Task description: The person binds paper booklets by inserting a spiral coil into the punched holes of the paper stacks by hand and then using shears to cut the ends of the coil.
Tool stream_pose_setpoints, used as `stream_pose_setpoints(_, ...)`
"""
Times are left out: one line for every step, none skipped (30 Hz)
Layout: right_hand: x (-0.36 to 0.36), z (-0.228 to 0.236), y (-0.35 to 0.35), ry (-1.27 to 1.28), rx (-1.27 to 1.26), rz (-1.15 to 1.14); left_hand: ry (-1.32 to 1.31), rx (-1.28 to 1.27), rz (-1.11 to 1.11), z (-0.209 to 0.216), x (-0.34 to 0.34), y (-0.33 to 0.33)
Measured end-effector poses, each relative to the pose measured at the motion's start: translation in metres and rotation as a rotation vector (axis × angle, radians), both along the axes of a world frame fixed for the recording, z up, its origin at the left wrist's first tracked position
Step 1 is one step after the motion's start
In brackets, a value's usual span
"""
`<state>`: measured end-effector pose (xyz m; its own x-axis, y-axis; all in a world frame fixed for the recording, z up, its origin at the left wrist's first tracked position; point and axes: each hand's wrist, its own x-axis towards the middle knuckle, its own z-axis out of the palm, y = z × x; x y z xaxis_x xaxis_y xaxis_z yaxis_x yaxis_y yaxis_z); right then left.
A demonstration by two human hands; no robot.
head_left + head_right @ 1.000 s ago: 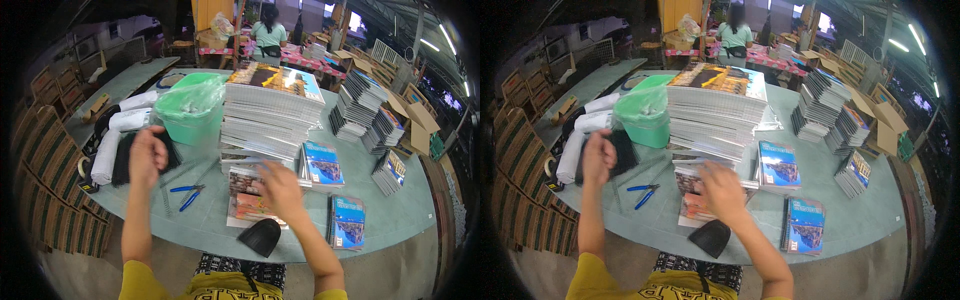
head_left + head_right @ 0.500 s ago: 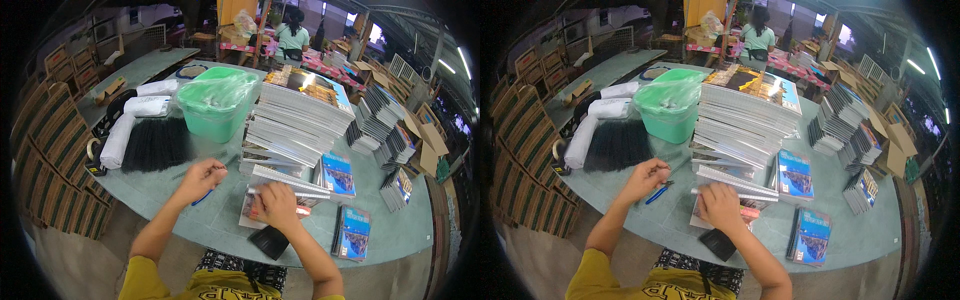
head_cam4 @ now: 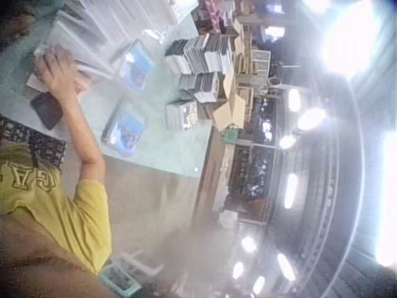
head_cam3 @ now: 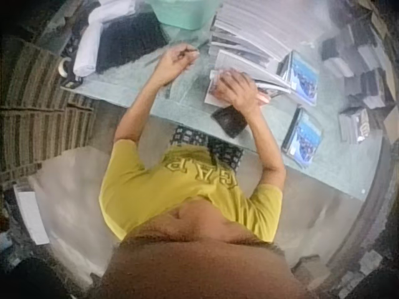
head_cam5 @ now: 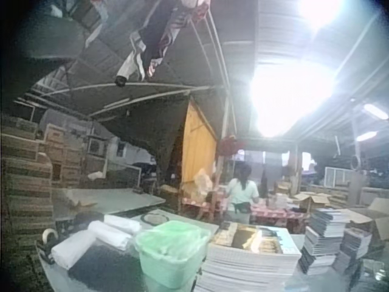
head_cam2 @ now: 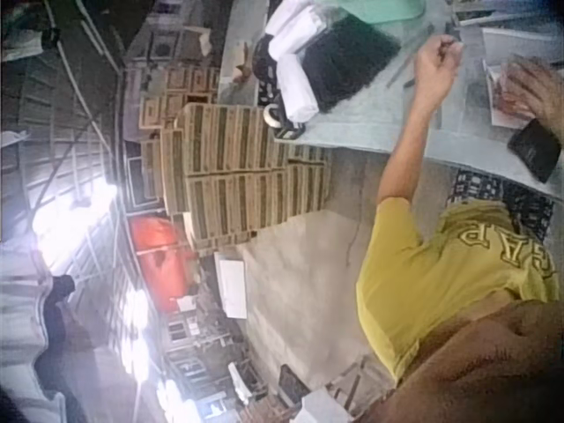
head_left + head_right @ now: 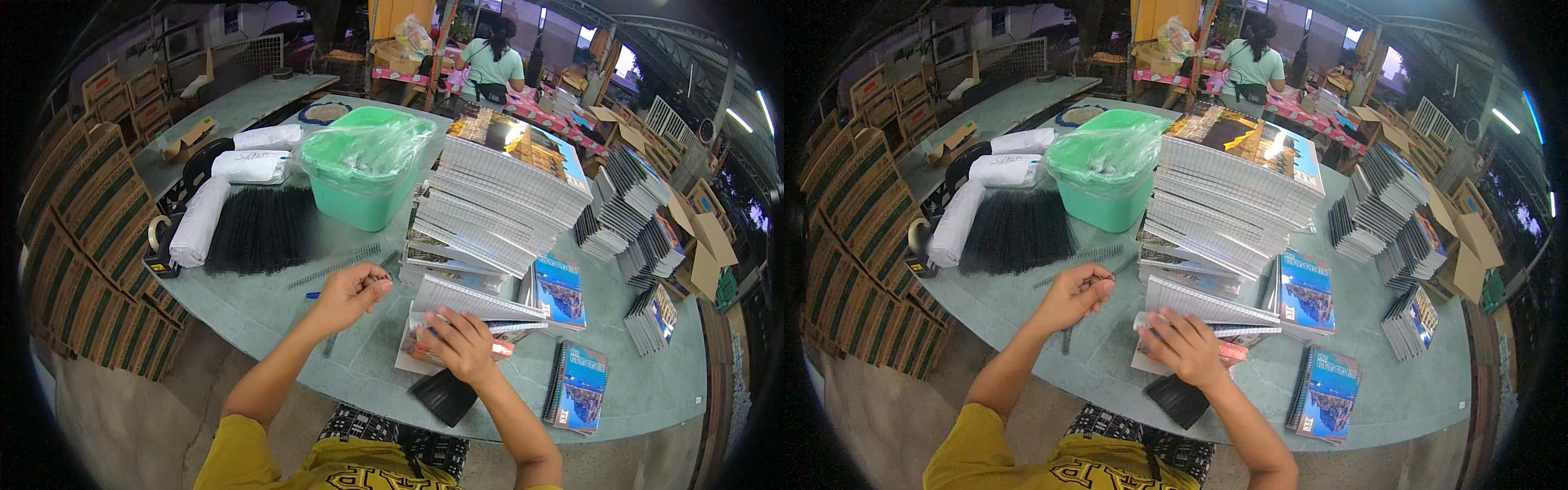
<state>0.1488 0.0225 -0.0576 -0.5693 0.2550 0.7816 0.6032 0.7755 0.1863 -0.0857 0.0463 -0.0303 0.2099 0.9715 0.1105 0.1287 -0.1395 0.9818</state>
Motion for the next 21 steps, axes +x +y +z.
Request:
stream_pose_setpoints(0.006,-0.010,-0.004,-0.015,0.079,0.010,0.008,0.023,0.030,-0.004,-0.001,0.002)
stream_pose_setpoints(0.009,-0.015,-0.006,-0.029,0.157,0.023,0.016,0.043,0.062,-0.012,-0.004,0.004)
stream_pose_setpoints(0.011,-0.018,-0.005,-0.029,0.166,0.044,0.024,0.064,0.094,-0.017,-0.006,0.005)
stream_pose_setpoints(0.010,-0.015,-0.003,-0.040,0.057,-0.005,0.031,0.042,0.095,-0.019,-0.008,0.005)
stream_pose_setpoints(0.004,-0.007,0.000,-0.050,-0.049,-0.054,0.038,0.023,0.095,-0.019,-0.010,0.005)
stream_pose_setpoints(-0.003,0.004,0.004,-0.060,-0.155,-0.104,0.045,0.004,0.096,-0.019,-0.011,0.005)
stream_pose_setpoints(-0.019,0.016,0.010,0.084,-0.263,-0.197,0.062,0.084,0.092,-0.019,-0.007,0.003)
stream_pose_setpoints(-0.027,0.020,0.016,0.103,-0.268,-0.239,0.076,0.165,0.085,-0.020,0.003,0.001)
stream_pose_setpoints(-0.032,0.022,0.023,0.122,-0.273,-0.281,0.090,0.245,0.079,-0.020,0.012,-0.001)
stream_pose_setpoints(-0.034,0.023,0.028,0.141,-0.275,-0.326,0.117,0.286,0.103,-0.016,0.021,-0.004)
stream_pose_setpoints(-0.034,0.022,0.032,0.154,-0.270,-0.366,0.143,0.328,0.126,-0.012,0.029,-0.007)
stream_pose_setpoints(-0.032,0.022,0.032,0.142,-0.286,-0.373,0.169,0.370,0.150,-0.008,0.036,-0.010)
stream_pose_setpoints(-0.031,0.020,0.032,0.129,-0.305,-0.372,0.172,0.398,0.166,-0.008,0.039,-0.011)
stream_pose_setpoints(-0.029,0.020,0.031,0.117,-0.324,-0.372,0.188,0.425,0.159,-0.007,0.040,-0.012)
stream_pose_setpoints(-0.028,0.021,0.031,0.134,-0.356,-0.346,0.203,0.452,0.152,-0.006,0.042,-0.012)
stream_pose_setpoints(-0.027,0.023,0.028,0.150,-0.392,-0.318,0.220,0.476,0.147,-0.007,0.042,-0.014)
stream_pose_setpoints(-0.026,0.025,0.026,0.166,-0.427,-0.289,0.239,0.519,0.159,-0.008,0.042,-0.015)
stream_pose_setpoints(-0.026,0.028,0.025,0.202,-0.469,-0.261,0.259,0.562,0.171,-0.010,0.042,-0.016)
stream_pose_setpoints(-0.025,0.032,0.022,0.236,-0.508,-0.239,0.273,0.607,0.179,-0.011,0.044,-0.016)
stream_pose_setpoints(-0.024,0.034,0.021,0.269,-0.547,-0.216,0.271,0.605,0.197,-0.012,0.046,-0.016)
stream_pose_setpoints(-0.023,0.034,0.021,0.261,-0.573,-0.224,0.269,0.603,0.216,-0.013,0.047,-0.016)
